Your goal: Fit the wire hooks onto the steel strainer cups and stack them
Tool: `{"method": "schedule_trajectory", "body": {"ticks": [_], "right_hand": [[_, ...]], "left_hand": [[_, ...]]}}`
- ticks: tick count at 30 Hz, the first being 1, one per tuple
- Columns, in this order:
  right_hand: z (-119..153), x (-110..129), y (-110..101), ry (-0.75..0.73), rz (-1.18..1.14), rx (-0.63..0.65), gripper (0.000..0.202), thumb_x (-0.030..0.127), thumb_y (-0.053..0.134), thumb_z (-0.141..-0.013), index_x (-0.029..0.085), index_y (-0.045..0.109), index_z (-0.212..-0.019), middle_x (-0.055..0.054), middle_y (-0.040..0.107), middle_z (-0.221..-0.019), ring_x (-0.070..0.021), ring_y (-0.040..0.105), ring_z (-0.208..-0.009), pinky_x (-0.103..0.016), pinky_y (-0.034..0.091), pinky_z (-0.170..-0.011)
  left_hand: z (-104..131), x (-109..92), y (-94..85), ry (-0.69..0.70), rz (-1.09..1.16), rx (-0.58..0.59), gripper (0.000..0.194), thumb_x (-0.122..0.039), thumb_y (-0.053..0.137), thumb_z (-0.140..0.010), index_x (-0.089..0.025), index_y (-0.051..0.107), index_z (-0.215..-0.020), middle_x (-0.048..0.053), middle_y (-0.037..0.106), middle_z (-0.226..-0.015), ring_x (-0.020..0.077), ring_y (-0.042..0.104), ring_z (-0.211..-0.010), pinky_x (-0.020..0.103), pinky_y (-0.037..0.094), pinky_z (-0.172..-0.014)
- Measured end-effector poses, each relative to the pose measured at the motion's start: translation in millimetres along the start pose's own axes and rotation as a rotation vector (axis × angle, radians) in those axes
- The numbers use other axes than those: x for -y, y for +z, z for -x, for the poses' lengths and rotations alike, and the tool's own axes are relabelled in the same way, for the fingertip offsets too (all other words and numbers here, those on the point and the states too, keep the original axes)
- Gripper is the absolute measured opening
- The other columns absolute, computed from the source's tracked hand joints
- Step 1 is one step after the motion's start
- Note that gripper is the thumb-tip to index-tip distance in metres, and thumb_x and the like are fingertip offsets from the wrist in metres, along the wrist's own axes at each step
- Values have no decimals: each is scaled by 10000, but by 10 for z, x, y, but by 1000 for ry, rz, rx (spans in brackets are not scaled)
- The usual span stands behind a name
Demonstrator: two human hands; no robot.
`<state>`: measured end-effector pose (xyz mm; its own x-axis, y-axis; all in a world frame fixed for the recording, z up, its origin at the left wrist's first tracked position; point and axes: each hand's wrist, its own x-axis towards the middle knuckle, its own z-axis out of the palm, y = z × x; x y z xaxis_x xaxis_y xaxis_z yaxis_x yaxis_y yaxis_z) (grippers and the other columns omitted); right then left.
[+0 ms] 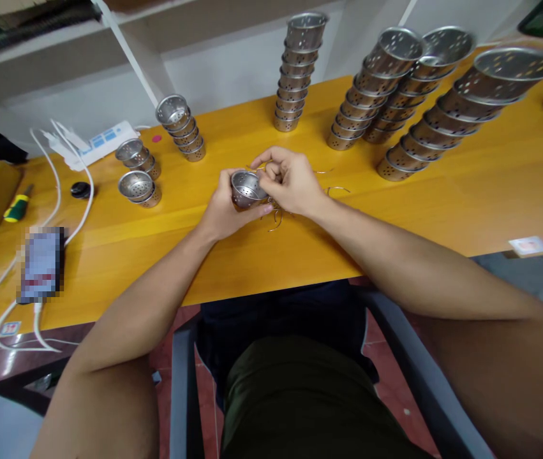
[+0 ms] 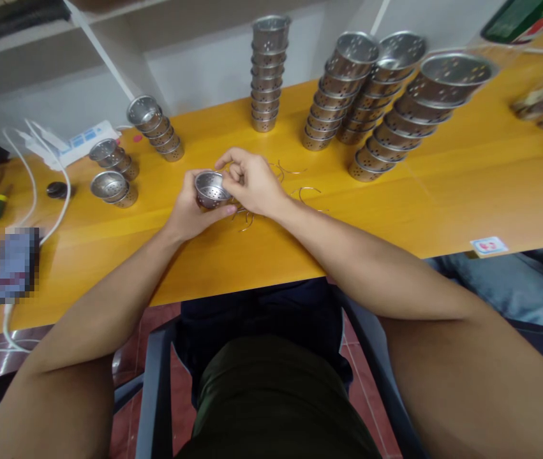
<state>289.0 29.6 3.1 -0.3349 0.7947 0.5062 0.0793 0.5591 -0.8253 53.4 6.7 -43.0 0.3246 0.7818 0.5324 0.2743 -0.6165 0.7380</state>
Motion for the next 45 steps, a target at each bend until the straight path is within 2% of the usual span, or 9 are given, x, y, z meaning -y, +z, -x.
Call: {"method": "schedule_trajectory", "body": {"ticks": [5,9,13,18,22,30,35,40,45], "right_hand": [[1,66,13,10,-75,32,177,301,933,-1053,251,764,-1060,64,531,-702,-154,450,-635,-317,405,-608],[-39,121,-201,24,-220,266,317,492,965,-1127,212,820,-1088,36,664,-742,-133,531,-627,-293,442,-593],[-64,164,-355,59,-338,454,559,696,1095,-1045,214,815,-1096,28,732,-765,-129,611,-609,-276,474,-571],[-55,175,-288,53,-351,381,663,787,1141,-963,229,788,-1019,54,656,-690,-120,541,-573,-278,395,-536],[-44,183,-219,48,-335,290,740,859,1164,-872,235,779,-974,56,583,-709,-143,534,-654,-294,412,-567],[-22,159,-181,29,-306,217,758,895,1159,-845,238,797,-953,43,580,-724,-153,488,-673,-320,413,-581],[-21,129,-170,48,-298,214,764,876,1180,-829,233,790,-962,31,607,-742,-155,506,-693,-316,415,-574],[-25,150,-177,51,-291,226,796,917,1171,-803,240,779,-950,42,583,-713,-159,530,-692,-306,440,-574],[6,203,-185,64,-239,237,791,979,1106,-844,261,790,-947,12,616,-742,-195,591,-718,-354,554,-619]], "left_hand": [[-13,-162,29,-23,-69,-56,989,-959,1043,-926,-289,607,-1509,85,826,-1364,299,885,-1178,455,710,-1052],[-26,-199,-42,-114,-6,-39,918,-997,983,-962,-266,683,-1429,77,858,-1269,253,854,-1073,408,701,-963],[-29,-135,-112,-175,124,13,931,-1030,966,-948,-259,720,-1408,79,874,-1246,235,840,-1029,386,703,-912],[-15,-37,-90,-31,157,53,1007,-962,1074,-885,-287,646,-1497,108,847,-1424,291,876,-1228,457,726,-1079],[-11,25,-60,46,103,54,938,-913,1029,-986,-299,606,-1557,112,824,-1469,309,875,-1290,499,717,-1169],[-2,120,-45,111,59,62,894,-872,978,-1065,-323,568,-1639,108,777,-1498,334,853,-1369,582,677,-1299],[-16,182,-43,120,21,65,889,-846,985,-1077,-327,562,-1661,93,773,-1431,331,849,-1339,618,692,-1293],[-23,73,-71,104,-9,61,903,-843,1003,-1061,-333,577,-1672,89,771,-1414,335,853,-1336,623,703,-1294],[-43,-161,-71,-38,-9,37,953,-824,1105,-961,-341,641,-1640,78,761,-1376,359,858,-1352,631,727,-1270]]}}
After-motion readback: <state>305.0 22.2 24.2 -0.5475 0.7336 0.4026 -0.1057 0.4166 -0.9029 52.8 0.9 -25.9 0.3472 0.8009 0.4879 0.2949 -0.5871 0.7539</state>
